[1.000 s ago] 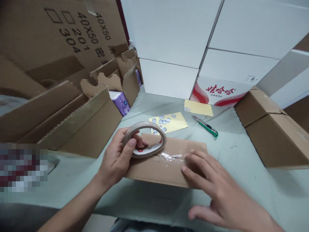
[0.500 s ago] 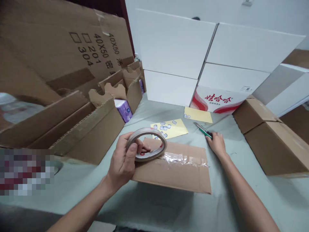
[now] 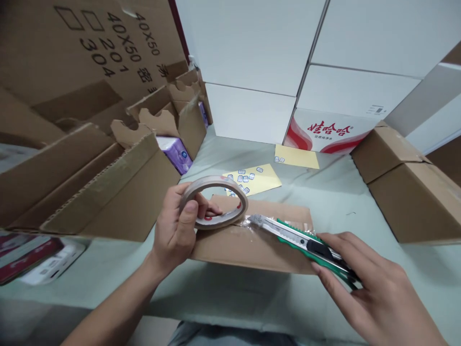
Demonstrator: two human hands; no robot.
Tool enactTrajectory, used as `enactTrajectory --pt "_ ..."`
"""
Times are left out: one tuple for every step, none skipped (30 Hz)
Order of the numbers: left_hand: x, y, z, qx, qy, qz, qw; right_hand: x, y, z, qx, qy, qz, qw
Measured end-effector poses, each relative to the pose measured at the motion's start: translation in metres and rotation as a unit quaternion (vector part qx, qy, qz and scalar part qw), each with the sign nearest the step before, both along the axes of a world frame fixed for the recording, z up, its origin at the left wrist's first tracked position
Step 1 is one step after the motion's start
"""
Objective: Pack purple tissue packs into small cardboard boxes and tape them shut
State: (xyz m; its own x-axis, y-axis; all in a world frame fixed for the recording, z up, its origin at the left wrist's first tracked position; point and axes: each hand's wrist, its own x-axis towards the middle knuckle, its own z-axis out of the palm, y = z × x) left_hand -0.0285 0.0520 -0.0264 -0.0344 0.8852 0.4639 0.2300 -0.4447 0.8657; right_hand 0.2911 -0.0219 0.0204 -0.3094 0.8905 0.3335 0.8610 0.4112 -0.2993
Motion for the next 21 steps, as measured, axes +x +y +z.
enactTrajectory --pt "0.0 0.0 0.001 0.003 0.004 -0.001 1.0 -0.004 0.002 0.0 0.001 -0.01 0.021 1.0" --pt "0.0 -0.001 0.002 0.006 0.008 -0.001 1.0 -0.006 0.005 0.0 0.001 -0.022 0.043 0.999" --pt "-0.001 -0.001 0.002 0.01 0.013 -0.001 1.0 -0.008 0.009 0.001 0.004 -0.03 0.059 0.998" --pt "-0.001 -0.002 0.002 0.013 0.019 0.001 1.0 -0.009 0.011 0.002 0.005 -0.037 0.07 0.997" --pt "-0.001 -0.002 0.002 0.018 0.024 0.005 1.0 -0.01 0.013 0.002 0.005 -0.045 0.077 0.996" --pt "-0.001 -0.003 0.001 0.023 0.03 0.012 0.999 -0.011 0.014 0.003 0.005 -0.05 0.08 0.996" --pt "-0.001 -0.003 0.0 0.029 0.036 0.019 0.999 -0.013 0.015 0.003 0.006 -0.052 0.078 0.996" --pt "-0.001 -0.003 -0.002 0.036 0.038 0.026 0.998 -0.015 0.015 0.003 0.005 -0.052 0.078 0.996" --pt "0.0 -0.003 -0.004 0.042 0.036 0.029 0.998 -0.019 0.015 0.003 0.003 -0.051 0.081 0.995" --pt "0.001 -0.002 -0.006 0.049 0.031 0.028 0.998 -0.023 0.015 0.003 -0.002 -0.048 0.084 0.995" --pt "0.002 -0.002 -0.007 0.057 0.021 0.026 0.998 -0.028 0.016 0.003 -0.005 -0.042 0.087 0.995" --pt "0.003 -0.002 -0.009 0.066 0.005 0.024 0.998 -0.033 0.016 0.002 -0.007 -0.034 0.088 0.996" --pt "0.005 -0.002 -0.009 0.075 -0.015 0.024 0.997 -0.037 0.017 0.002 -0.008 -0.025 0.086 0.996" --pt "0.006 -0.002 -0.008 0.081 -0.036 0.025 0.996 -0.041 0.018 0.002 -0.008 -0.016 0.081 0.997" --pt "0.008 -0.001 -0.007 0.084 -0.056 0.026 0.995 -0.043 0.019 0.002 -0.005 -0.009 0.07 0.997" --pt "0.009 -0.001 -0.005 0.08 -0.077 0.026 0.993 -0.043 0.02 0.001 -0.005 -0.003 0.056 0.998" --pt "0.009 0.0 -0.002 0.068 -0.098 0.024 0.993 -0.041 0.021 0.001 -0.006 -0.002 0.046 0.999" --pt "0.008 0.001 0.001 0.05 -0.121 0.022 0.991 -0.037 0.024 0.0 -0.007 -0.002 0.034 0.999" --pt "0.005 0.004 0.004 0.034 -0.145 0.024 0.989 -0.032 0.027 -0.001 -0.006 0.0 0.019 1.0" --pt "0.001 0.007 0.007 0.02 -0.169 0.032 0.985 -0.024 0.033 -0.003 0.0 0.005 0.0 1.0" --pt "-0.005 0.013 0.008 0.007 -0.187 0.047 0.981 -0.015 0.04 -0.006 0.008 0.013 -0.026 1.0"
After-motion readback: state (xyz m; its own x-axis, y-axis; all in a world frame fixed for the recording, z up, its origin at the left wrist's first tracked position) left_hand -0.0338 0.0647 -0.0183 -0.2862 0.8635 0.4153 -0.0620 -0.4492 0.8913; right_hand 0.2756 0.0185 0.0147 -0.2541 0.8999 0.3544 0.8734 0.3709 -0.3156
